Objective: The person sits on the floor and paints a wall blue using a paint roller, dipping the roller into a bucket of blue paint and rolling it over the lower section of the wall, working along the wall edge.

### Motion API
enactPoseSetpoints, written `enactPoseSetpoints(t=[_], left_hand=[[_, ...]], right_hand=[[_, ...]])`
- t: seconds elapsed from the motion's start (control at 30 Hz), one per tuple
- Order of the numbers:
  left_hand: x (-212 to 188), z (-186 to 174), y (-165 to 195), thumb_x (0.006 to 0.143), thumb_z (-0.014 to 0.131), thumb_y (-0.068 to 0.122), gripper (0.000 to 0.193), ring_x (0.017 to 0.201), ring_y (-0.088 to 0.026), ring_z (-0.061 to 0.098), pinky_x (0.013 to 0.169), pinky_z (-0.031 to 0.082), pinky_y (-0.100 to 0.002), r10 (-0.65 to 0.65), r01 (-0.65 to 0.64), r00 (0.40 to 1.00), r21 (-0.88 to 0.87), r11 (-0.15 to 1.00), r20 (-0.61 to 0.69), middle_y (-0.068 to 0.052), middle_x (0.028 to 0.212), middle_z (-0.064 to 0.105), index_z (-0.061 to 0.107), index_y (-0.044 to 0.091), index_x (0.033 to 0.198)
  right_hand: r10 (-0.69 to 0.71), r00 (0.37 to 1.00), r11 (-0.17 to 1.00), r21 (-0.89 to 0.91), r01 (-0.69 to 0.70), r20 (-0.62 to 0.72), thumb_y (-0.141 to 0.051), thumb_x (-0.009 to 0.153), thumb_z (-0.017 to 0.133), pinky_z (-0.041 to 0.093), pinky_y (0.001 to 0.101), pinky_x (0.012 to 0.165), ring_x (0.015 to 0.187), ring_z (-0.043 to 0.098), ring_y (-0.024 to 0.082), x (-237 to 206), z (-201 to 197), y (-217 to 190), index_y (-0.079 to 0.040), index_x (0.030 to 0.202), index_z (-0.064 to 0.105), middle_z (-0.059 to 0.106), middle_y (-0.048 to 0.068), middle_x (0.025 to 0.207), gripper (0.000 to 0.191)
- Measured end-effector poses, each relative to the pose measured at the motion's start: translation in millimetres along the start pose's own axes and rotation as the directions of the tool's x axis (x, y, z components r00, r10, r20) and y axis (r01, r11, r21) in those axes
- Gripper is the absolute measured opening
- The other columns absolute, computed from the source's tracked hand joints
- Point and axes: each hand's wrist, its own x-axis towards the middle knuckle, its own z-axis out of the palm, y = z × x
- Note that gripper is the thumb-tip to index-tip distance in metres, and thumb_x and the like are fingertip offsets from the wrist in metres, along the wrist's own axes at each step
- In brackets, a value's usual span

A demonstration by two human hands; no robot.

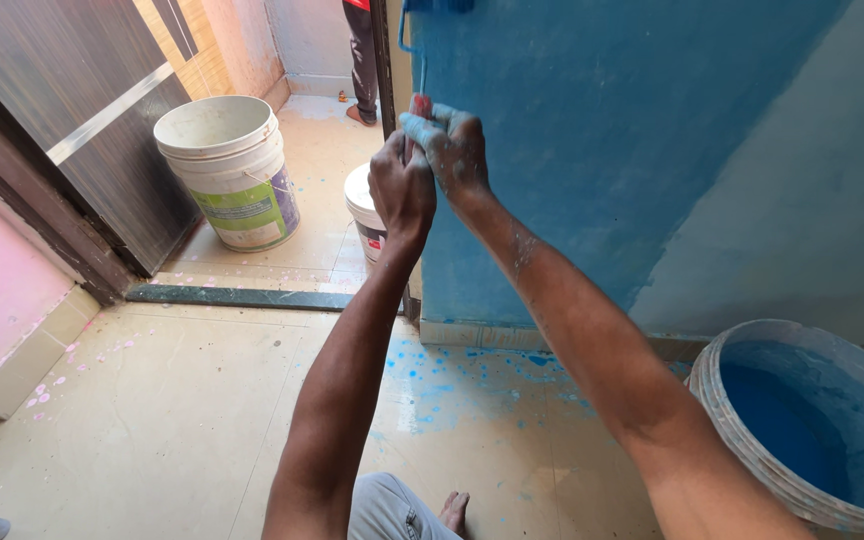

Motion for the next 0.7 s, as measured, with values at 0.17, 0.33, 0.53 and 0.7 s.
enactPoseSetpoints(t=[0.17,0.33,0.53,0.7], left_hand=[[4.7,4.5,4.9,0.09,0.05,0.024,0.03,0.069,-0.028,0.068,0.065,0.052,-0.041,0.012,-0.012,1.0,-0.01,1.0,-0.002,-0.019,0.077,0.073,0.07,0.002,0.088],[0.9,3.9,3.2,0.093,0.05,0.027,0.033,0.069,-0.029,0.067,0.065,0.049,-0.041,-0.041,0.04,0.999,0.024,0.999,0.019,-0.021,0.078,0.073,0.069,0.001,0.088],[4.2,6.2,8.1,0.091,0.049,0.025,0.032,0.07,-0.029,0.069,0.067,0.054,-0.041,-0.057,0.057,0.998,-0.023,0.998,0.019,-0.02,0.081,0.074,0.07,0.002,0.089],[10.5,8.5,15.2,0.089,0.049,0.022,0.031,0.074,-0.03,0.07,0.071,0.053,-0.041,0.018,-0.018,1.0,-0.005,1.0,-0.015,-0.021,0.081,0.074,0.072,0.002,0.089]], right_hand=[[0.011,1.0,0.999,-0.031,-0.011,-0.008,-0.029,0.084,0.071,0.048,0.0261,0.057,0.061,0.06,0.01,4.4,-2.8,-2.9,-0.006,0.084,0.076,0.069,0.002,0.069,0.024],[0.012,1.0,1.0,-0.024,-0.012,0.008,-0.029,0.084,0.071,0.048,0.0262,0.058,0.061,0.061,0.01,1.0,-5.1,-2.9,-0.005,0.082,0.075,0.069,0.002,0.068,0.024],[-0.015,1.0,1.0,-0.019,0.015,-0.006,-0.029,0.083,0.072,0.05,0.0262,0.06,0.063,0.063,0.01,6.3,-6.2,-5.2,-0.007,0.083,0.075,0.071,0.001,0.069,0.022],[0.015,1.0,0.997,-0.075,-0.016,-0.01,-0.029,0.085,0.072,0.048,0.0273,0.057,0.061,0.062,0.011,13.4,-7.5,-10.5,-0.004,0.081,0.074,0.069,0.003,0.068,0.025]])
